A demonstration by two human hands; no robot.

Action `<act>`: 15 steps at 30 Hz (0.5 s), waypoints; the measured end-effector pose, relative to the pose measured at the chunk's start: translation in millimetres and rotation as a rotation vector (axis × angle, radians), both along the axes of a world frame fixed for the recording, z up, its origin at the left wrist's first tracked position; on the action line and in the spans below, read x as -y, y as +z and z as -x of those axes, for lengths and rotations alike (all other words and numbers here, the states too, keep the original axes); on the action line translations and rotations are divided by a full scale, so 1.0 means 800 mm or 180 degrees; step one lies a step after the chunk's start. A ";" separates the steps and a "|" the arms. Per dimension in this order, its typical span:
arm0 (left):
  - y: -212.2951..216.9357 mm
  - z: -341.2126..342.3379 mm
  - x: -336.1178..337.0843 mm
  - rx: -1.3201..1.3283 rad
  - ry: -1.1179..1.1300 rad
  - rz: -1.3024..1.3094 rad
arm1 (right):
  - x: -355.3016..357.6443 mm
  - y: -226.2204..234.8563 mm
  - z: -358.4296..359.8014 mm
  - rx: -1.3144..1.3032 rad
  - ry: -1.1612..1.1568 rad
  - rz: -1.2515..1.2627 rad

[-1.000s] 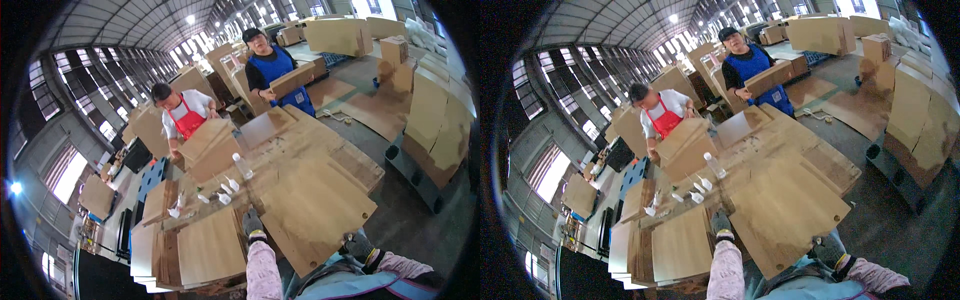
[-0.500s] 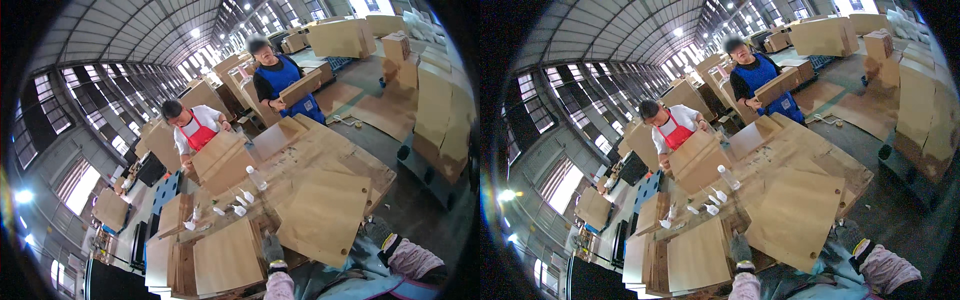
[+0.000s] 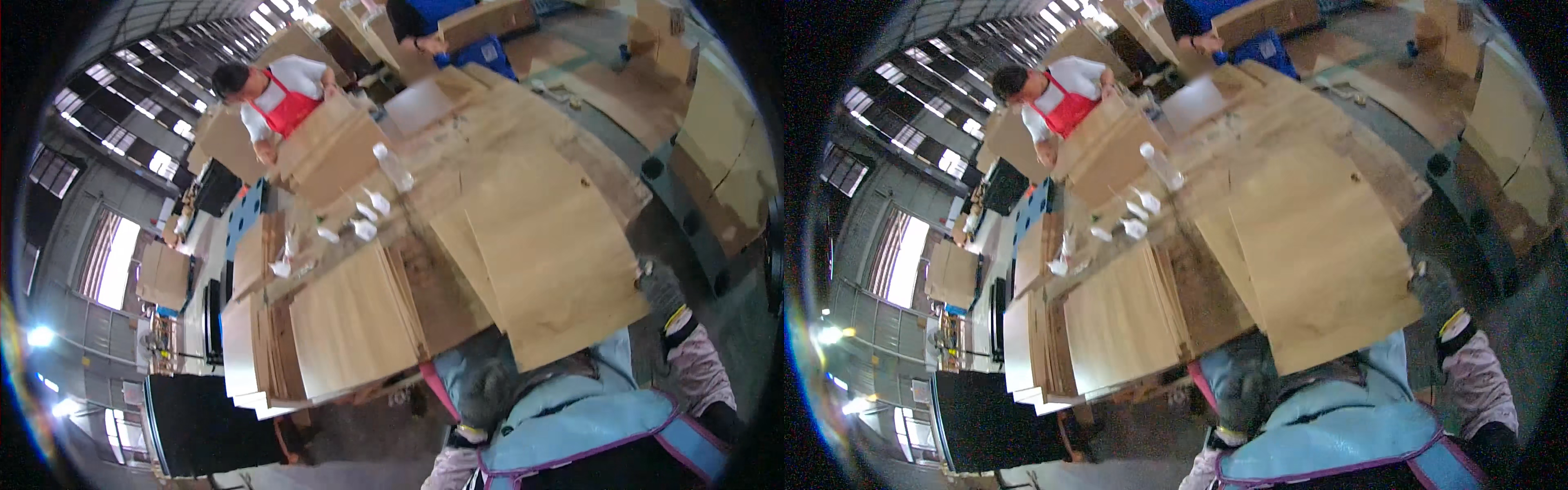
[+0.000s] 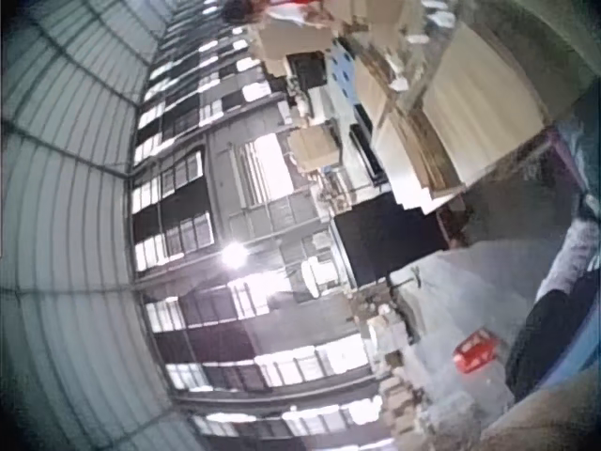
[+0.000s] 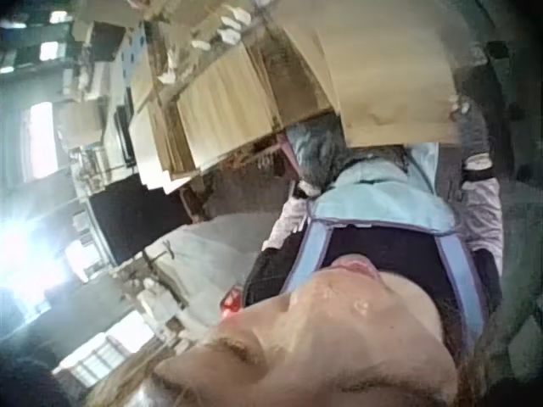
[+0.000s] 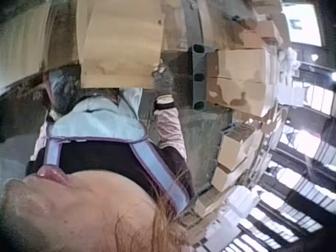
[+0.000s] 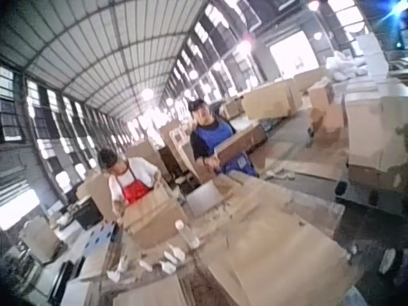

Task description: Apply glue to wood panels and stack them together.

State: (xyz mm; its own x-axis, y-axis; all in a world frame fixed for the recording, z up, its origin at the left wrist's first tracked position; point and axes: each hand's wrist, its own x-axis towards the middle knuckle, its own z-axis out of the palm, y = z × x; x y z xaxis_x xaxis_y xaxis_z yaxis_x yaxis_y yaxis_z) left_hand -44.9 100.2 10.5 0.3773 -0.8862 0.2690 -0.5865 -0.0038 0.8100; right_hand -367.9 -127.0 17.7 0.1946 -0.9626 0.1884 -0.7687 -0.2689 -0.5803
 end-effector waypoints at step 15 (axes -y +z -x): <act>0.014 0.006 0.043 -0.1166 -0.0106 -0.2381 | -0.123 -0.006 0.002 0.3664 -0.0817 -0.2290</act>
